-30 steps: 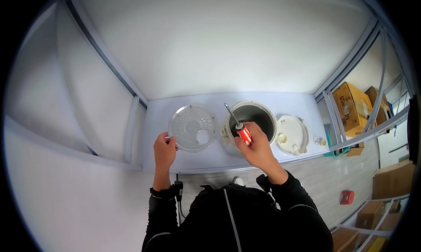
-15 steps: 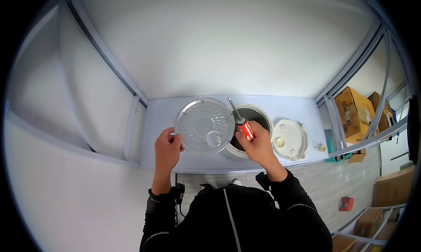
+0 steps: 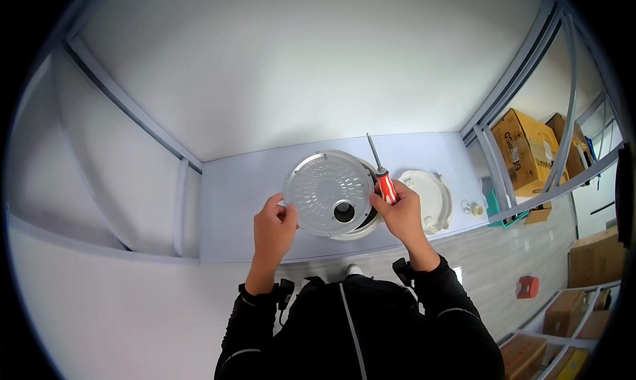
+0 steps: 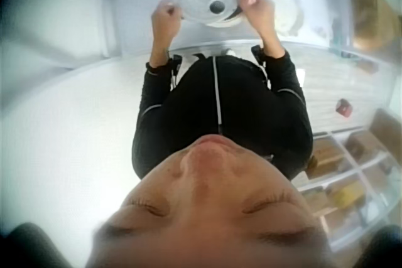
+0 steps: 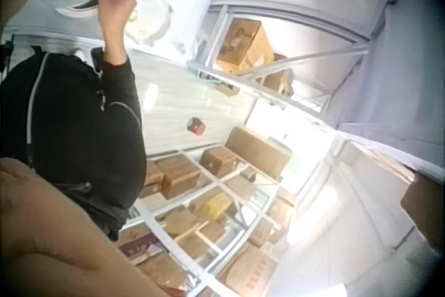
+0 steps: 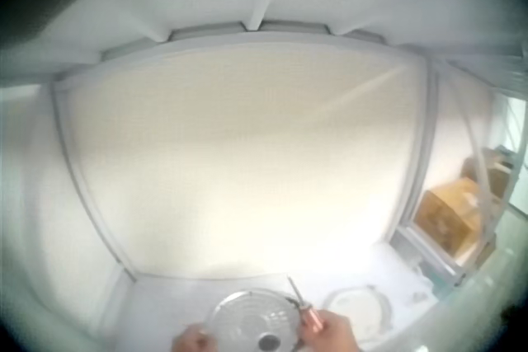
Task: The person uses a screwdriver to tighten a screw on a circular light fixture cover, then removes the cover to access the interior. They continue to adjust components inside the fixture with the screwdriver and reattach the cover.
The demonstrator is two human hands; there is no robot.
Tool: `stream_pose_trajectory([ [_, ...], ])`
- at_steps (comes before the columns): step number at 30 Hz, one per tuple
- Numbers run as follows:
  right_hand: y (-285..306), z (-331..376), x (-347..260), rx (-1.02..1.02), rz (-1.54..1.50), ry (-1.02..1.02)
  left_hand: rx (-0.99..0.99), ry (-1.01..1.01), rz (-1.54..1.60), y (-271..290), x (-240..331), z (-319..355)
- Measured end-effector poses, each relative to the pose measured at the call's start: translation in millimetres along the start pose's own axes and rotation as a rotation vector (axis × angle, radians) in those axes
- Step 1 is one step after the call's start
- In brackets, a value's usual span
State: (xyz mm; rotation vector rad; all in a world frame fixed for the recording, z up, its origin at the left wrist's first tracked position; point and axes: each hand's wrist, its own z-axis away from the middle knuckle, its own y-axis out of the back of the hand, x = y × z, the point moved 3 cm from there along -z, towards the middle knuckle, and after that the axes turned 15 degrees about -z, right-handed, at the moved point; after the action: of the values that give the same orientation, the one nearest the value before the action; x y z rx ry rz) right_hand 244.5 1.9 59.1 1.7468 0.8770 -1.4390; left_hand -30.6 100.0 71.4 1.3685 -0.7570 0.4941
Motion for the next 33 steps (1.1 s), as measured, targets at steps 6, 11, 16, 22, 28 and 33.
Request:
stream_pose_trajectory([
  [6,12.8,-5.9,6.1,0.032,0.031,-0.053,0.059,-0.094,-0.163,-21.0,-1.9,2.3],
  [11,18.7,-11.8,17.5,0.040,0.032,-0.077,0.054,-0.120,-0.218,-31.5,3.0,5.6],
  [16,20.0,-13.5,16.0,0.051,-0.002,-0.090,0.060,-0.138,-0.268,-34.6,9.7,6.6],
  [22,23.9,-14.8,24.6,0.020,-0.016,-0.101,0.075,-0.159,-0.273,-39.0,12.9,6.2],
  [28,26.7,-11.3,26.8,0.013,0.049,-0.016,0.051,-0.094,-0.377,-36.1,17.5,3.7],
  [33,28.9,-11.3,26.2,-0.010,0.045,-0.128,0.037,-0.052,-0.444,-33.2,21.9,-1.6],
])
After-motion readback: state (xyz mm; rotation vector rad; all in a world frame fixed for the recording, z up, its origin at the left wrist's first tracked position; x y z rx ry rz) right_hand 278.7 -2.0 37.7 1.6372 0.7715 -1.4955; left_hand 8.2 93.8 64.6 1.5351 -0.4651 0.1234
